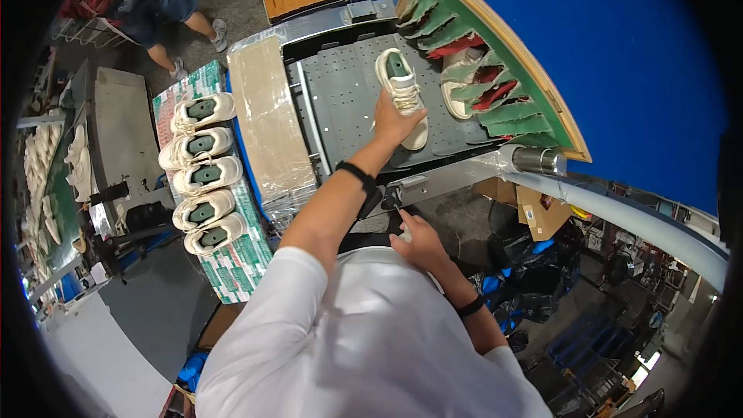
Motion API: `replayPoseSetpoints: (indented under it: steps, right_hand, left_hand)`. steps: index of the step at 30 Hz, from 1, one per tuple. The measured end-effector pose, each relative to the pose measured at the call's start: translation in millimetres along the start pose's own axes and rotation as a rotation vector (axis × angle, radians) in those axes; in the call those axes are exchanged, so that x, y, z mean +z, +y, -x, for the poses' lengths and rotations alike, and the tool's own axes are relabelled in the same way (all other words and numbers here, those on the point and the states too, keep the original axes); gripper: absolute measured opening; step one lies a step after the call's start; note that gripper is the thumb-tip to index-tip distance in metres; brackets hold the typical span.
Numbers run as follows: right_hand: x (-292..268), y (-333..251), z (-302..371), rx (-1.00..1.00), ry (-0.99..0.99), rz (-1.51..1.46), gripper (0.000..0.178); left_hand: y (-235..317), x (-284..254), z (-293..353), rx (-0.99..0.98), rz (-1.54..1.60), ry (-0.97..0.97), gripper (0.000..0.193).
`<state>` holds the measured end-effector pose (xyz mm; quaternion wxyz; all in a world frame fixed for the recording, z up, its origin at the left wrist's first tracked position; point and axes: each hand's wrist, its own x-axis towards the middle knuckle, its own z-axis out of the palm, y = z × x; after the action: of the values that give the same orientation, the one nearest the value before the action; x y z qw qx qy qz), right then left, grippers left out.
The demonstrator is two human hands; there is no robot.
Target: Clean and inspect the finished shoes at a quality control station.
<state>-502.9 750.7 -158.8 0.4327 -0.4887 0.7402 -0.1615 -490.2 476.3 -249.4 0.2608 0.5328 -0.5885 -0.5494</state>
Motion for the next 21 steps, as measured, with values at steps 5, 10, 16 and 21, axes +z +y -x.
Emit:
replayPoseSetpoints:
  steps: [5,10,16,21]
  right_hand:
    - [-31,38,17,0.071,0.039,0.03,0.074]
    - [-51,57,9,-0.031,0.137,-0.072,0.062]
    - [-41,19,-36,-0.091,-0.026,-0.182,0.057]
    - [1,-60,-76,-0.343,-0.189,-0.121,0.066]
  left_hand:
    - [-10,19,-35,-0.199,0.068,0.175,0.09]
    - [-14,-33,-30,-0.253,0.433,-0.056,0.058]
    - [4,-175,89,-0.222,0.312,0.098,0.061]
    - [-75,-249,143,-0.156,-0.137,0.299,0.075]
